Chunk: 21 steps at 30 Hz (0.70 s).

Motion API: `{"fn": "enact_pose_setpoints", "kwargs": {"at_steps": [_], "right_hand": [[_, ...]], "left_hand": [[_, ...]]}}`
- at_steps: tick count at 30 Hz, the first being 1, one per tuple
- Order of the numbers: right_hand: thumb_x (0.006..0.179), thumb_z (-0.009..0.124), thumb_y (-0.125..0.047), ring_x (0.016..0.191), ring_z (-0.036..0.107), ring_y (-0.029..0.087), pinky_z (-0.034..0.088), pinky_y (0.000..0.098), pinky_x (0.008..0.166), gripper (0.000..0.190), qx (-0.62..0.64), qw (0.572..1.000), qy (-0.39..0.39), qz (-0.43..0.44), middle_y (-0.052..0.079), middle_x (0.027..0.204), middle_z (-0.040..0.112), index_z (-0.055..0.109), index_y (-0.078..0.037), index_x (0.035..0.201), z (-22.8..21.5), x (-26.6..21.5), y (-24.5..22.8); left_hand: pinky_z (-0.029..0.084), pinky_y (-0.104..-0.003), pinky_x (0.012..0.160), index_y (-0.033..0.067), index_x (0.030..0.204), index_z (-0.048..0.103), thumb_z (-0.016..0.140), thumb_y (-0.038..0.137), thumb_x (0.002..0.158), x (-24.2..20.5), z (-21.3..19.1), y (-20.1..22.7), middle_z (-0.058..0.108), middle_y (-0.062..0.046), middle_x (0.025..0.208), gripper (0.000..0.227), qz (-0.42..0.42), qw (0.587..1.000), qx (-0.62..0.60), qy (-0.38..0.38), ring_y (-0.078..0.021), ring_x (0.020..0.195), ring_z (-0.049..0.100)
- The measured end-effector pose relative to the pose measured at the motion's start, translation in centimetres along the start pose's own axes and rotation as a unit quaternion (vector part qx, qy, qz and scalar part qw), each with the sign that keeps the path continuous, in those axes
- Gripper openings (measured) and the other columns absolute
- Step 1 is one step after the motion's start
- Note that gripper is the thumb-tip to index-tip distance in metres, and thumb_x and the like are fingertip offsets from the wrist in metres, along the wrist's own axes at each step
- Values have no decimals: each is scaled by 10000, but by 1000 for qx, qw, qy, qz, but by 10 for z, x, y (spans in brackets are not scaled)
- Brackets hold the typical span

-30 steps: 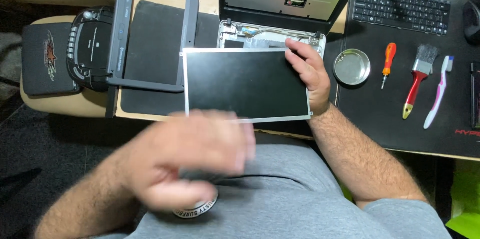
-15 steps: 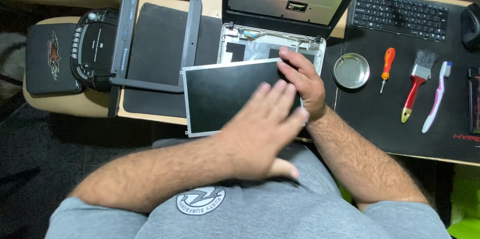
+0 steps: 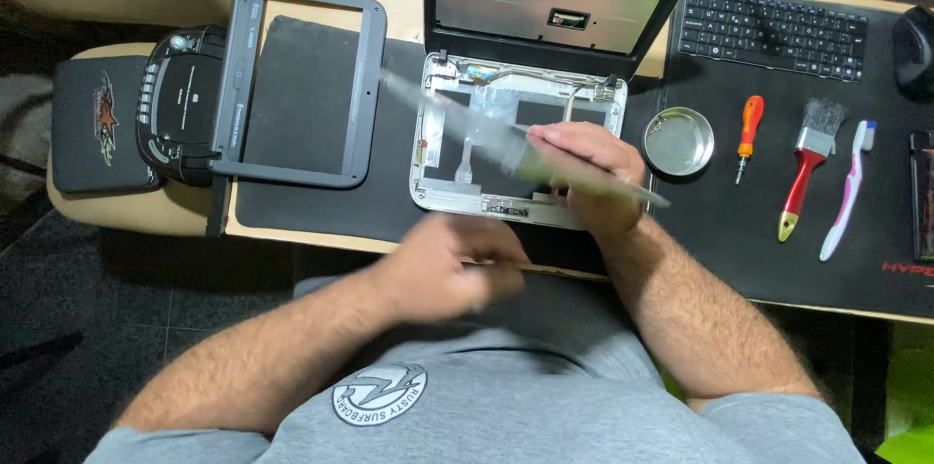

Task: The person removes the old laptop screen, cleans the chassis with a brush, and installs a new screen. They connect the ribbon cable and secure the screen with screws using a screwdriver.

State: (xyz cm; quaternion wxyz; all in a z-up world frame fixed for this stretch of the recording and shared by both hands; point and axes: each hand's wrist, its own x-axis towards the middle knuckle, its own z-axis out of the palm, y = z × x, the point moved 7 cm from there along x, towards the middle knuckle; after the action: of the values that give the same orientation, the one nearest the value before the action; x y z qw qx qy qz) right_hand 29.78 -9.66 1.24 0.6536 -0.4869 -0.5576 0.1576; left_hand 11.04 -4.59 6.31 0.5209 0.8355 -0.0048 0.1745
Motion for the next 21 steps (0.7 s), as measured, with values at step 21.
{"fn": "enact_pose_setpoints", "kwargs": {"at_steps": [21], "right_hand": [[945,750,-394,475,645,202,537,299,432,442,-69,978,164,103,137,556,634,683,-27,708,-23,-46,51]], "left_hand": [[568,-238,663,67,962,742,667,96,1007,77,-81,-62,731,-73,741,93,-86,957,-174,214,-93,714,665]]}}
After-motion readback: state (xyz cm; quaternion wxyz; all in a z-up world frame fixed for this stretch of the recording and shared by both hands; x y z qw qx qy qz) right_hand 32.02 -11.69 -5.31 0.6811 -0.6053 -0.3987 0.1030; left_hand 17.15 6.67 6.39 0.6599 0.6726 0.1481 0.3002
